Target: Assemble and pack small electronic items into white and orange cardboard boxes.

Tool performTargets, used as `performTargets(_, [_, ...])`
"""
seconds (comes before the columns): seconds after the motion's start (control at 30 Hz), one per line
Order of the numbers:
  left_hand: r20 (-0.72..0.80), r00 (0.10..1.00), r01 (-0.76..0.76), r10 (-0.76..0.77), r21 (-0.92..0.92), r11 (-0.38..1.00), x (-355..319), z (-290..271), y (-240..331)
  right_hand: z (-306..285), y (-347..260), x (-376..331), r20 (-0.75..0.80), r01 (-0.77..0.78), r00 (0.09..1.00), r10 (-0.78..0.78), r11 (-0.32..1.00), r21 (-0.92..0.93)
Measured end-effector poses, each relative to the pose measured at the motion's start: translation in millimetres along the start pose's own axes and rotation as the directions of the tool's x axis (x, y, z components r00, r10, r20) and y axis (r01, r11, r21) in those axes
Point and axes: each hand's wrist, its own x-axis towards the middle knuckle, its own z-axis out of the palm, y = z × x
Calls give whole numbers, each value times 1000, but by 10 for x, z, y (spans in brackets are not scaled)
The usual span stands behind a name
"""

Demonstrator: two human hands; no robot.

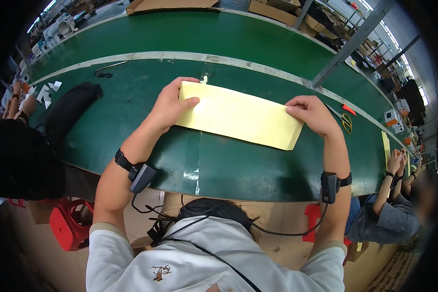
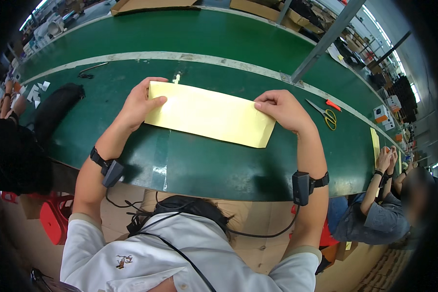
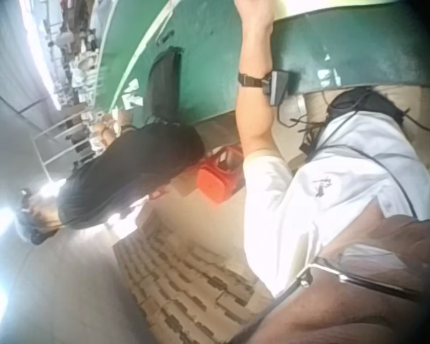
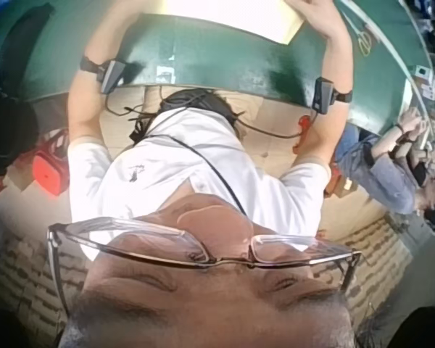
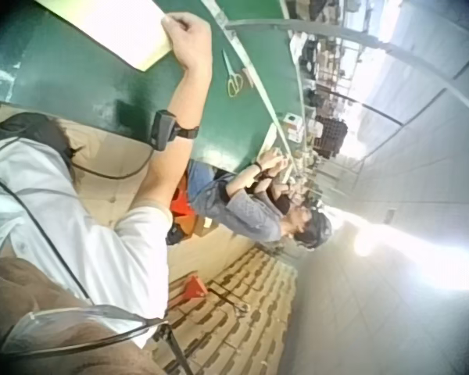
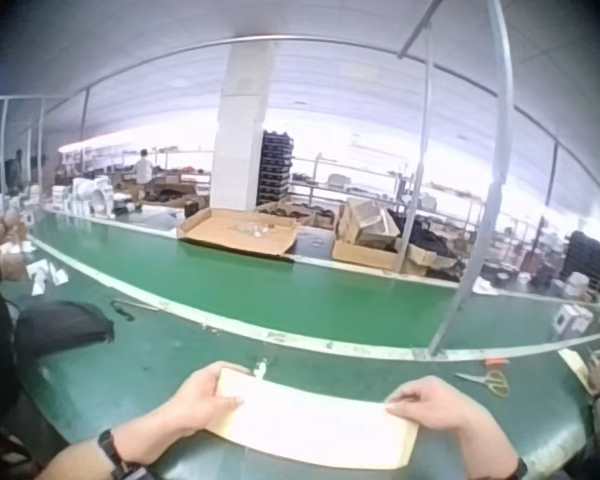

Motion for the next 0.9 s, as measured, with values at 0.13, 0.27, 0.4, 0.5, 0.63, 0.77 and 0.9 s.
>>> performTargets(0.13, [34, 999, 21, -20, -29, 999, 22, 7, 1, -27, 70, -35, -28, -5, 1000, 5, 1000, -14])
performTargets(0.27, [67, 997, 49, -42, -97, 994, 36, 8, -33, -21, 182, -27, -31, -2, 1000, 3, 1000, 25])
performTargets(0.4, [71, 997, 42, -38, -52, 998, 17, -1, -21, -45, 257, 7, -19, -27, 999, 27, 1000, -7])
performTargets(0.5, [47, 998, 34, -35, 11, 999, 5, -65, -39, -177, 529, 71, -325, 18, 940, -106, 965, -263])
performTargets(0.63, [42, 999, 1, -4, 68, 998, 61, -22, -34, -923, 1588, -54, -731, -536, 674, -103, 612, -581])
performTargets(0.77, [78, 996, 23, -32, 115, 993, 39, 14, 17, -1326, 2219, -322, -675, -673, 713, 189, 453, -584])
performTargets(0.9, [114, 993, 16, -29, 115, 993, -5, -30, 32, -1393, 2381, -451, -611, -526, 790, 45, 561, -639])
